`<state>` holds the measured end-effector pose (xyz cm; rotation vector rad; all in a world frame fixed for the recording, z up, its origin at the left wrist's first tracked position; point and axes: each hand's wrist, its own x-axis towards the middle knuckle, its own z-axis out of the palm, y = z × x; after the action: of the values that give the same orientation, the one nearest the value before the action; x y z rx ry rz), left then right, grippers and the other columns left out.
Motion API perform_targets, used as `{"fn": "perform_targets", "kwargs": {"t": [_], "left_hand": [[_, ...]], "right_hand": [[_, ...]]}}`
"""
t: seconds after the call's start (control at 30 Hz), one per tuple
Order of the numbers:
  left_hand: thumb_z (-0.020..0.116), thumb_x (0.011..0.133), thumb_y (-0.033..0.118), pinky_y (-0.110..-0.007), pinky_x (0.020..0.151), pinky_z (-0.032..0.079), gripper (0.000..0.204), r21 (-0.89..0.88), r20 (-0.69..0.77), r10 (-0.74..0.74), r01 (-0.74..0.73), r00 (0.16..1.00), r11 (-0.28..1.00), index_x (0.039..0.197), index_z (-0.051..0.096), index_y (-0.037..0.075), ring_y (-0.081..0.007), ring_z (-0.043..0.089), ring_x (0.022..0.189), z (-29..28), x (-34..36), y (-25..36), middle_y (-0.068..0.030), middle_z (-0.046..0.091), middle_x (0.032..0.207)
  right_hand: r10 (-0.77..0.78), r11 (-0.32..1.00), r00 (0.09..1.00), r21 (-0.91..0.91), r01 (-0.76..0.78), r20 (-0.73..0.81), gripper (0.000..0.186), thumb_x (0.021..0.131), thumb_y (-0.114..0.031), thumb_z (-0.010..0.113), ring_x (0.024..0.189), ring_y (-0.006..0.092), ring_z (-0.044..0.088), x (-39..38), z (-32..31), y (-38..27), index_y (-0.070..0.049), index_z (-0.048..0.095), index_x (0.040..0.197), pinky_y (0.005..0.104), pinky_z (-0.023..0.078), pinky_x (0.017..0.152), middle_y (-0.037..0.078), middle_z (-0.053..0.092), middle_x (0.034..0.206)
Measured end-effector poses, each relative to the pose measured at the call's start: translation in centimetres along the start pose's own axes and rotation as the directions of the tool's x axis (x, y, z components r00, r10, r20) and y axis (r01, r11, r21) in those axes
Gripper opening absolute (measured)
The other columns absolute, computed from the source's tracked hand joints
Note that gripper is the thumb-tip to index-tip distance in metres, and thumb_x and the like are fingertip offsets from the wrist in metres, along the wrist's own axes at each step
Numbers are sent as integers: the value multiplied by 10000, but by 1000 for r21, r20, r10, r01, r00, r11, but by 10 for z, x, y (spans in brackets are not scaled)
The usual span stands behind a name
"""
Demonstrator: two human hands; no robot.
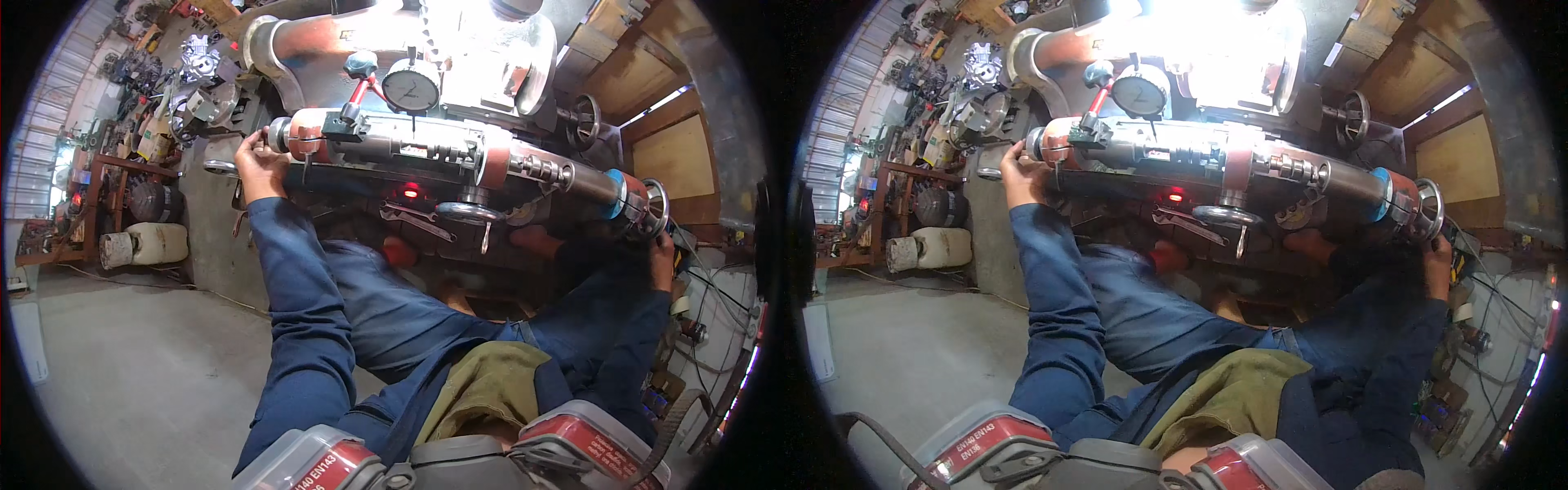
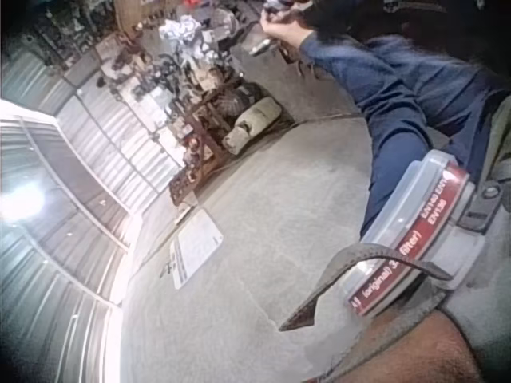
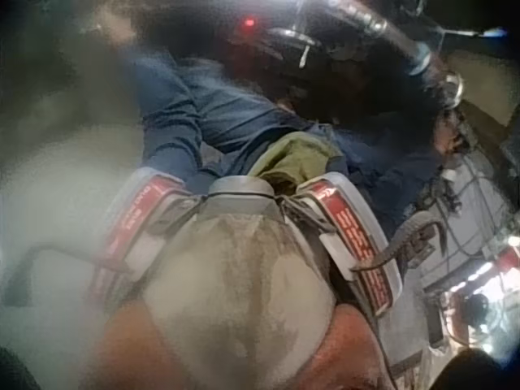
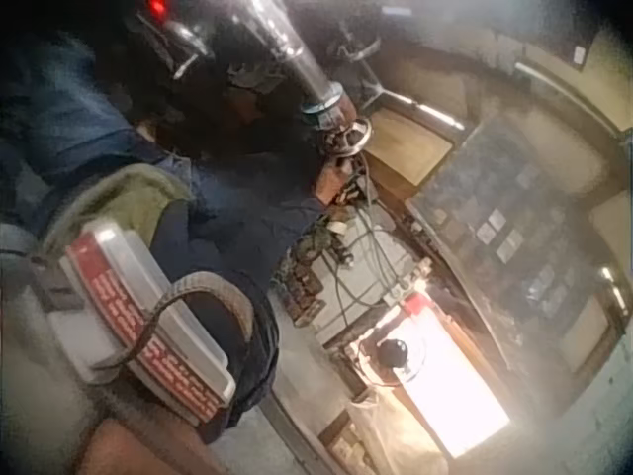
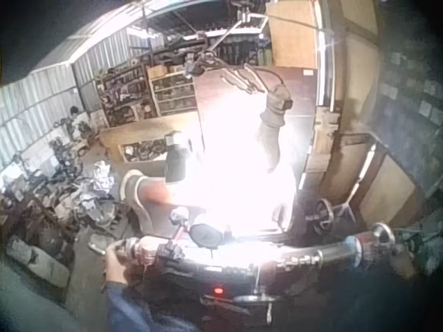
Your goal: The person adjusts a dial indicator on a metal rod clamped in a lathe, turning the lathe chuck by hand and sliding the indicator along the rod to check for alignment.
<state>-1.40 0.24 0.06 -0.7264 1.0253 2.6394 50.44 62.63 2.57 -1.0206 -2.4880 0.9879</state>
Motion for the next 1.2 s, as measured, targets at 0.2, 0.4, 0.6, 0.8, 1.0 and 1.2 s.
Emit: {"fn": "perform_targets", "kwargs": {"t": [0.2,0.4,0.6,0.8,1.0,1.2], "left_hand": [[517,879,165,-551,943,402,151,9,67,-8,8,998,1000,997,537,72,-258,584,1016,-5,6,-2,-50,597,1016],[529,863,163,-509,945,417,192,-1,81,-15,15,997,1000,1022,543,57,-256,590,995,-9,13,-3,-69,601,1016],[558,850,190,-454,909,439,189,121,154,45,-64,987,991,987,563,60,-256,599,957,5,-10,-6,-74,619,981],[582,856,219,-421,863,464,216,180,180,69,-102,981,978,986,567,48,-263,607,927,19,-18,-8,-88,629,968],[488,939,412,-346,754,510,399,251,326,-9,-77,945,965,946,590,26,-249,637,864,40,-37,-4,-112,647,936],[321,913,717,-296,590,522,761,559,378,-89,-151,922,815,840,605,15,-201,634,625,59,-42,5,-108,657,752]], "right_hand": [[-19,997,999,73,21,-26,325,962,-227,600,975,164,587,-16,-19,-29,33,616,1157,288,440,891,78,658,1077],[-35,958,982,275,87,-187,358,969,-307,597,966,148,584,2,-22,-44,11,637,1130,275,453,870,70,645,1065],[61,956,954,291,28,-292,402,972,-348,579,991,147,584,34,-8,-56,11,635,1145,271,456,868,67,641,1085],[69,949,992,313,-32,-107,383,984,-342,547,917,125,601,63,-4,-50,3,643,1117,262,484,808,56,657,1021],[37,921,999,388,-37,8,336,954,-307,557,911,153,612,55,16,-6,-17,630,1106,288,485,818,52,658,1015],[-112,991,992,85,107,50,278,963,-245,566,917,134,585,32,-3,57,-34,630,1134,284,467,805,22,646,987]]}}
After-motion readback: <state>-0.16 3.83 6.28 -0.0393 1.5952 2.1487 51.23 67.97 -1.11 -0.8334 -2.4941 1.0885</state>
